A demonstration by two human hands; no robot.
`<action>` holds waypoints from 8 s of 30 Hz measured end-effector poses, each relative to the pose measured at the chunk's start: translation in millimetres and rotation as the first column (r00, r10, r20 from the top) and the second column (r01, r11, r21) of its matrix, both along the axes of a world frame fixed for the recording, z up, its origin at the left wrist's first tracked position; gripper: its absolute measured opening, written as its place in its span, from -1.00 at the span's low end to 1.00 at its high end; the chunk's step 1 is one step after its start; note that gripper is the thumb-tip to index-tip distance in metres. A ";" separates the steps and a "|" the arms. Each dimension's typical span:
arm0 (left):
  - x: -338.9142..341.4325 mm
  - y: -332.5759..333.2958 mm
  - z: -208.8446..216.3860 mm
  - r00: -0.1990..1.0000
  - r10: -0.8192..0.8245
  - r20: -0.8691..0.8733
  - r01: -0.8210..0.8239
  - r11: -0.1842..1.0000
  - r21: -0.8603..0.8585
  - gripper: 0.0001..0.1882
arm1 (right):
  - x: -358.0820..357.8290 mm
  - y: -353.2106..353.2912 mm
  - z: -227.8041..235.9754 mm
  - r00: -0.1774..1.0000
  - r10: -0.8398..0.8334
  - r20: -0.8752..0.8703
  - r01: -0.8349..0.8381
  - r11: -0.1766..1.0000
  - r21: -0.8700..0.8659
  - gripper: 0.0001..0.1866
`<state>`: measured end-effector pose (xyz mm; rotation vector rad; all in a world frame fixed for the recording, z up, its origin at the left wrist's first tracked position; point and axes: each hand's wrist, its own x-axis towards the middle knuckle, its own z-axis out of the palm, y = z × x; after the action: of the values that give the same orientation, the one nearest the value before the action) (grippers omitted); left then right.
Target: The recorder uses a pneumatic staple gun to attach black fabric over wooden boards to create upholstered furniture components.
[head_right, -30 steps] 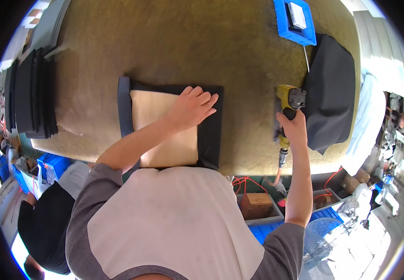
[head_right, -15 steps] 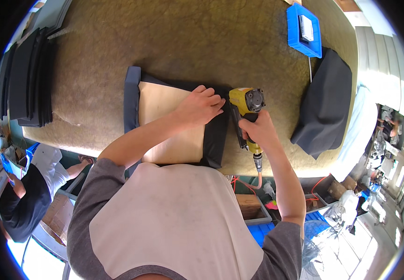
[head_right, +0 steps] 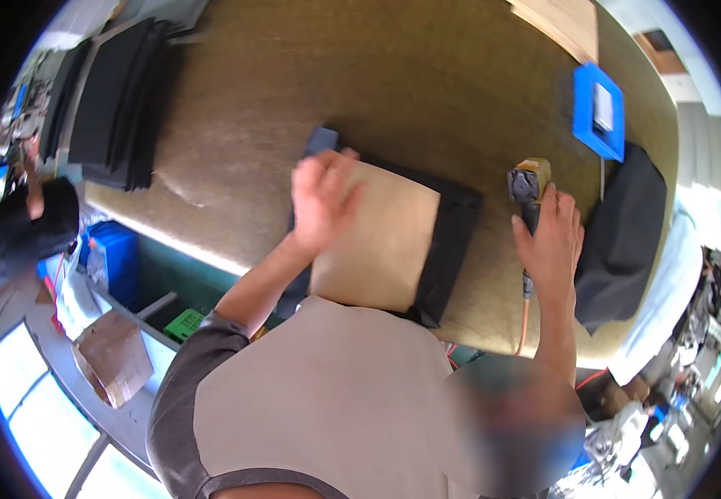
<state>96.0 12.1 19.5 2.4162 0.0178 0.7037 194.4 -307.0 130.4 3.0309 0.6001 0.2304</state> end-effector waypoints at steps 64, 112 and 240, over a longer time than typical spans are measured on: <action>-55.3 45.9 -33.4 0.997 -0.083 -0.005 0.081 0.949 0.303 -0.60 | 30.6 3.7 -33.9 0.638 0.009 -0.770 0.598 0.625 0.502 -0.62; -17.7 21.8 -2.5 0.982 -0.190 0.012 0.182 0.954 0.237 -0.47 | -60.6 44.5 -16.6 0.428 0.021 -0.903 0.497 0.830 0.255 -0.61; 130.5 -61.6 2.9 0.395 -0.598 -0.698 0.250 0.801 -0.545 -0.78 | -51.2 62.5 -140.7 0.993 -0.063 -0.105 0.120 0.359 0.926 -0.72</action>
<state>226.5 -49.5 22.4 2.0019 -0.0853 -0.7488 143.1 -244.5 -10.3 4.1933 0.3225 0.7280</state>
